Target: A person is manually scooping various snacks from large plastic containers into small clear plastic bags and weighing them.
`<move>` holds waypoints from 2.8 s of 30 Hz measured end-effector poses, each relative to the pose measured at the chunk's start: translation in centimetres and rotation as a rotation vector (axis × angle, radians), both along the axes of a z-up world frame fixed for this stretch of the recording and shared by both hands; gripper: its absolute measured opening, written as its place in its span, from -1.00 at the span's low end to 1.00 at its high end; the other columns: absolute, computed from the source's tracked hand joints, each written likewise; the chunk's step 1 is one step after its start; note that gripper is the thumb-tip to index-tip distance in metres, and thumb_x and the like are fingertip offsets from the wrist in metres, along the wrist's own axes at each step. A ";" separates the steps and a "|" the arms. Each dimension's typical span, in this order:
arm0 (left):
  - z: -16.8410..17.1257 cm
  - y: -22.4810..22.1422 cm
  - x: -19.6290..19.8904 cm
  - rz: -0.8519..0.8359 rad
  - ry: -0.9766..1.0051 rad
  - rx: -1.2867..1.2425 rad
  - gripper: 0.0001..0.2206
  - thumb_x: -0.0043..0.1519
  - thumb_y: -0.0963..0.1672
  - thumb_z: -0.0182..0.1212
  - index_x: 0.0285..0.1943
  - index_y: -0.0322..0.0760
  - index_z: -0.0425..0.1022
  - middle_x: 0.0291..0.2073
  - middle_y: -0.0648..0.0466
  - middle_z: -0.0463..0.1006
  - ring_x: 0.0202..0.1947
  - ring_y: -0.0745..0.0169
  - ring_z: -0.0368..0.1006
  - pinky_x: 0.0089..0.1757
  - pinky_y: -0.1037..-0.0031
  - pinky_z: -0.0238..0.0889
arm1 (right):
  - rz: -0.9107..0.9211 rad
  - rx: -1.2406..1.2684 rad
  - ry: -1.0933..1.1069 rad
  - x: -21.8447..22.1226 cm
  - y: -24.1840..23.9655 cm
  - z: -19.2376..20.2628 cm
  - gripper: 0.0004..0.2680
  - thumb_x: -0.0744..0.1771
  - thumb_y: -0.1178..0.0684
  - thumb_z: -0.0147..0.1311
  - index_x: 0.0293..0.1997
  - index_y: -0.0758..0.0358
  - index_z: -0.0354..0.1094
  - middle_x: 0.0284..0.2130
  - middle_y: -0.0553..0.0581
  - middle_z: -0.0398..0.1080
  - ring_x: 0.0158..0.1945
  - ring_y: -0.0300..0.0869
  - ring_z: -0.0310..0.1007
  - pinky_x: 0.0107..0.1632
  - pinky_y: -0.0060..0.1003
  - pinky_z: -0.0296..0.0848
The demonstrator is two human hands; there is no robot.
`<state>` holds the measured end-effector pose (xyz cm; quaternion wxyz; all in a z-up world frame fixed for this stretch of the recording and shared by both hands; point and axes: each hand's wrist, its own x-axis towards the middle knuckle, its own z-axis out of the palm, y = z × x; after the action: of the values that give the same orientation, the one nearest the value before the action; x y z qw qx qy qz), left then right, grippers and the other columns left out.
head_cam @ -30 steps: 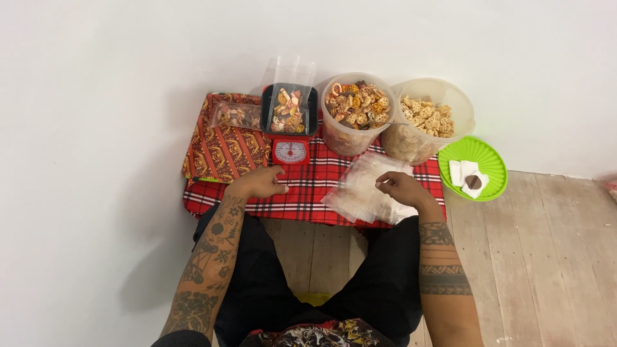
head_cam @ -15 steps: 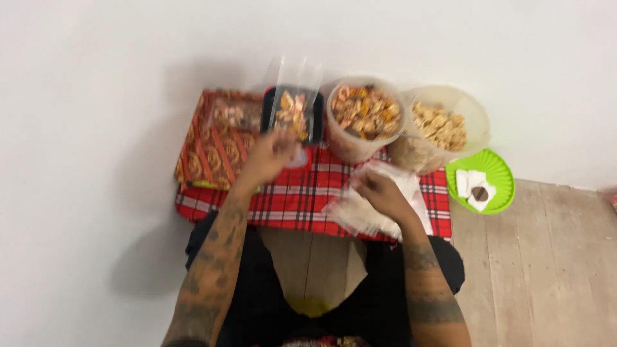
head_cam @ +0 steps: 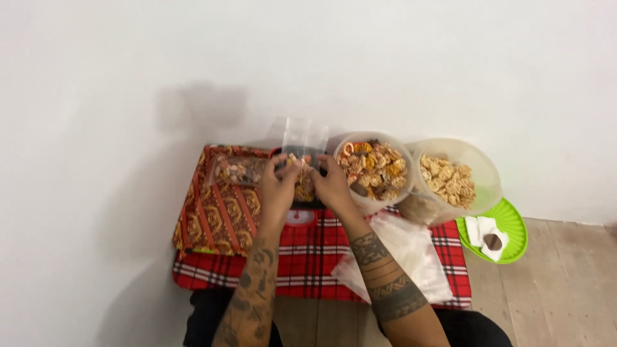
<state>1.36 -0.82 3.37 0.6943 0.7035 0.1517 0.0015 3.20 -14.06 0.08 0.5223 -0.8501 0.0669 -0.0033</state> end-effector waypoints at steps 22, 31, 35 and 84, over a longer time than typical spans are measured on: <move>1.1 0.2 -2.4 -0.026 -0.505 0.083 -0.42 0.27 0.01 0.28 0.37 -0.40 0.25 0.25 -0.28 0.17 0.14 -0.19 0.35 0.04 -0.05 0.26 | 0.016 0.447 -0.451 -3.5 1.8 5.2 -0.68 0.37 0.18 0.03 0.32 0.25 0.34 -0.52 0.21 0.49 -0.44 -0.17 0.55 -0.38 -0.36 0.49; 0.5 -0.1 -6.0 -0.132 -0.817 0.134 -0.21 0.26 0.04 0.31 0.55 -0.30 -0.07 0.34 -0.26 0.09 0.42 -0.26 -0.03 0.31 -0.16 -0.24 | 0.232 0.402 -0.553 -11.6 -1.8 6.8 -0.68 0.39 0.22 0.01 0.34 0.21 0.33 -0.52 0.22 0.53 -0.46 -0.25 0.53 -0.41 -0.36 0.48; 0.0 -0.6 -6.6 -0.256 -0.805 0.202 0.02 0.05 0.04 0.50 0.59 -0.33 -0.15 0.27 -0.27 0.16 0.25 -0.23 0.22 0.25 -0.08 -0.01 | 0.236 0.557 -0.400 -12.3 -4.0 3.2 -0.72 0.40 0.15 0.00 0.28 0.27 0.38 -0.50 0.26 0.52 -0.60 -0.24 0.46 -0.46 -0.37 0.44; 3.6 2.4 -5.5 -0.266 -0.479 -0.251 -0.35 0.18 0.07 0.06 0.42 -0.30 0.20 0.01 -0.16 0.36 0.03 -0.01 0.28 0.02 0.25 0.13 | -0.062 -0.771 -0.092 -4.5 -23.8 -2.8 -0.76 0.29 -0.06 0.18 0.05 -0.02 0.53 -0.24 0.13 0.54 -0.08 0.09 0.60 0.00 -0.02 0.54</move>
<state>-4.15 1.54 6.99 0.7859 0.6056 -0.1109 0.0579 -1.25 -37.89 -2.72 0.1668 -0.9806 0.0627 -0.0821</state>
